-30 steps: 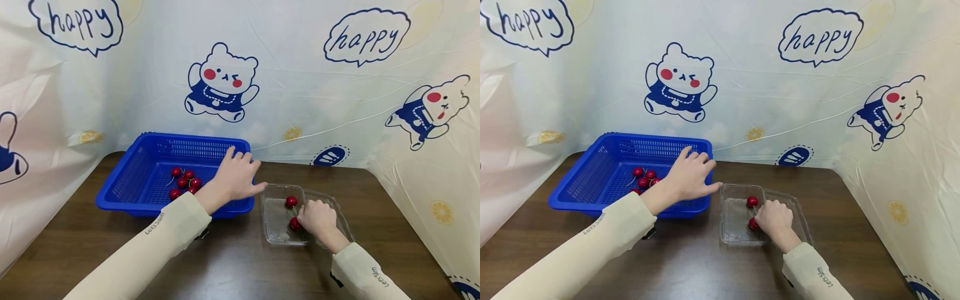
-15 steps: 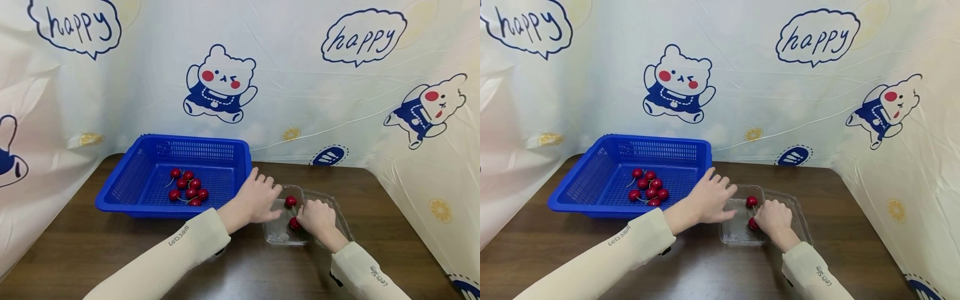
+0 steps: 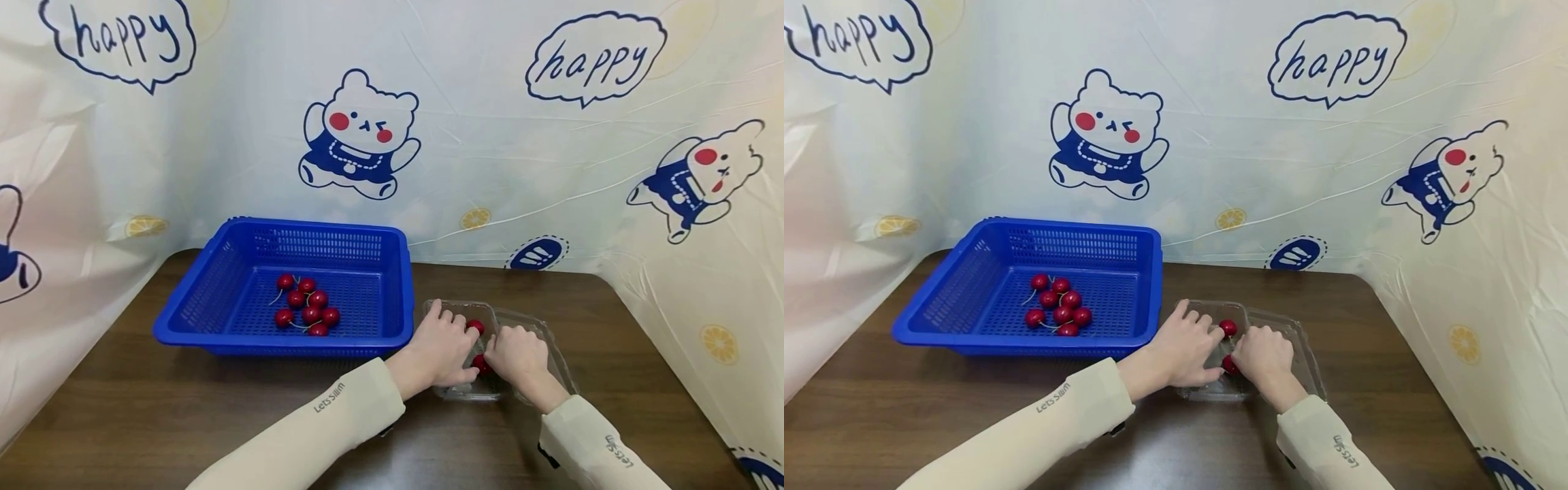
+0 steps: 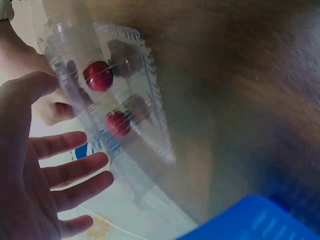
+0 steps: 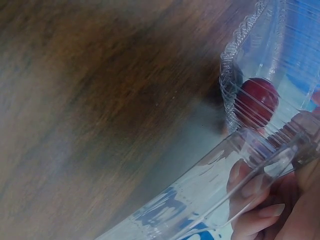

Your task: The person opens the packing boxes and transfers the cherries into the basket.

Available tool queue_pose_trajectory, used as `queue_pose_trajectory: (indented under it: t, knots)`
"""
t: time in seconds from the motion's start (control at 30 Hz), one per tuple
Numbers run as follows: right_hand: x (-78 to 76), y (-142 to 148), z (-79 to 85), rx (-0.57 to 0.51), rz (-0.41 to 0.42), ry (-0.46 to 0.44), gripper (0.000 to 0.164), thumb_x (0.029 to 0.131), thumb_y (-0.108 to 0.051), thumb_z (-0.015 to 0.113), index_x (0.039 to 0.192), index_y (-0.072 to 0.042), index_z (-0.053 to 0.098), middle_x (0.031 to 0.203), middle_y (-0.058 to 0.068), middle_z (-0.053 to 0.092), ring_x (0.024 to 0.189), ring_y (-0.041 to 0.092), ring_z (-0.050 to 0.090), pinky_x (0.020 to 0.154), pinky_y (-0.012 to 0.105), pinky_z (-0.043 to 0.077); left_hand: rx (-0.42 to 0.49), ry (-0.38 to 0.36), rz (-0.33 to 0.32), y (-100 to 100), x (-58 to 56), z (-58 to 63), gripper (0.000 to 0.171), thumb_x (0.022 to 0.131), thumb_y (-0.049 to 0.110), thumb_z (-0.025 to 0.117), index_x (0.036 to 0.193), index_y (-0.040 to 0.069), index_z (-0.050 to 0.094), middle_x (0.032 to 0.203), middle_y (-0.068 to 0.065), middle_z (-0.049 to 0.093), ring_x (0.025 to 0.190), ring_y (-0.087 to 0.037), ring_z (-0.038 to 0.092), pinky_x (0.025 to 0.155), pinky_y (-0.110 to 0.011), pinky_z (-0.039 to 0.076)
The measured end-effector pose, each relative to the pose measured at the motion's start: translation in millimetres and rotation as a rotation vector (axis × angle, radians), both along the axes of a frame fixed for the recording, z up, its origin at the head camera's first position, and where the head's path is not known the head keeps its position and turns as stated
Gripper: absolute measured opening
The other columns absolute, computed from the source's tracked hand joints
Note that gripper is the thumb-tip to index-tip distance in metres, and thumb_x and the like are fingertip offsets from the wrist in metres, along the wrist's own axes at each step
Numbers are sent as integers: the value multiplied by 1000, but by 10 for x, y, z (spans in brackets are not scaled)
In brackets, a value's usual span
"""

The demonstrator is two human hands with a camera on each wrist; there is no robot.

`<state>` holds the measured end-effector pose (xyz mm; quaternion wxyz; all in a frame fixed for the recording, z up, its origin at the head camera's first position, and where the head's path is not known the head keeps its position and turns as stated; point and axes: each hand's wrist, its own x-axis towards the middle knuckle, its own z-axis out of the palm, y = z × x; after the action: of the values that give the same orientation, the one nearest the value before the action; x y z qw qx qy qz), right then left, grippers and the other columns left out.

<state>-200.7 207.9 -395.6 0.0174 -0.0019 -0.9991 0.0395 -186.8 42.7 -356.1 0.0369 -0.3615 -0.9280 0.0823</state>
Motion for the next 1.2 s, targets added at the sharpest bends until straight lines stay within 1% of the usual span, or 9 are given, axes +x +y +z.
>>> queue_pose_trajectory:
  t: [0.1, 0.23, 0.43, 0.5, 0.6, 0.73, 0.87, 1.0, 1.2]
  knots:
    - [4, 3, -2, -2, 3, 1, 39, 88, -23, 56, 53, -5, 55, 53, 14, 58, 44, 28, 52, 42, 44, 50, 3, -25, 25, 62, -27, -63, 59, 88, 61, 49, 130, 21, 57, 127, -7, 65, 117, -28, 57, 112, -54, 33]
    - [4, 7, 4, -2, 2, 1, 37, 88, -23, 56, 56, -3, 57, 58, 17, 62, 47, 31, 54, 44, 47, 51, 36, -51, 63, 139, -49, -149, 59, 87, 60, 50, 129, 20, 57, 126, -6, 65, 114, -26, 58, 110, -52, 35]
    - [-1, 2, 25, -5, -8, -1, 37, 88, -23, 55, 59, -2, 60, 65, 22, 67, 55, 37, 60, 47, 50, 52, 85, -45, 115, 242, -44, -267, 56, 87, 60, 52, 124, 19, 60, 119, -5, 68, 107, -24, 61, 104, -47, 41]
    - [-2, 2, 29, -12, -14, -5, 38, 89, -24, 54, 59, -2, 60, 67, 22, 67, 57, 38, 61, 48, 51, 53, 108, -39, 119, 270, -41, -305, 53, 86, 60, 53, 120, 20, 62, 117, -4, 70, 105, -23, 63, 100, -44, 44]
    - [2, 0, 33, -19, -18, -16, 39, 90, -25, 54, 57, -4, 58, 66, 22, 67, 57, 38, 61, 49, 51, 53, 144, -50, 120, 300, -45, -359, 50, 85, 59, 55, 116, 20, 63, 116, -4, 71, 103, -22, 64, 95, -42, 47]
    - [6, -4, 27, -22, -13, -17, 39, 89, -25, 55, 55, -6, 57, 64, 20, 66, 56, 37, 60, 48, 50, 53, 170, -70, 127, 306, -65, -405, 46, 85, 57, 57, 112, 22, 66, 112, -4, 72, 101, -22, 65, 93, -41, 49]
    - [4, -6, 22, -26, -4, 2, 39, 89, -24, 55, 55, -6, 57, 66, 22, 67, 57, 39, 61, 46, 51, 52, 166, -57, 132, 287, -82, -427, 43, 85, 55, 57, 112, 24, 68, 111, -4, 72, 100, -23, 65, 91, -40, 48]
    - [6, 9, 10, -28, 0, 17, 37, 88, -24, 55, 57, -4, 59, 69, 25, 69, 59, 42, 62, 47, 53, 51, 160, -42, 128, 283, -87, -457, 39, 85, 51, 58, 111, 24, 68, 111, -4, 72, 100, -23, 64, 89, -39, 48]
    - [10, 23, 0, -37, -4, 21, 36, 88, -24, 54, 58, -4, 59, 72, 26, 69, 61, 43, 62, 47, 54, 50, 172, -63, 137, 289, -101, -483, 36, 81, 50, 62, 106, 25, 69, 107, -2, 75, 98, -20, 65, 87, -38, 48]
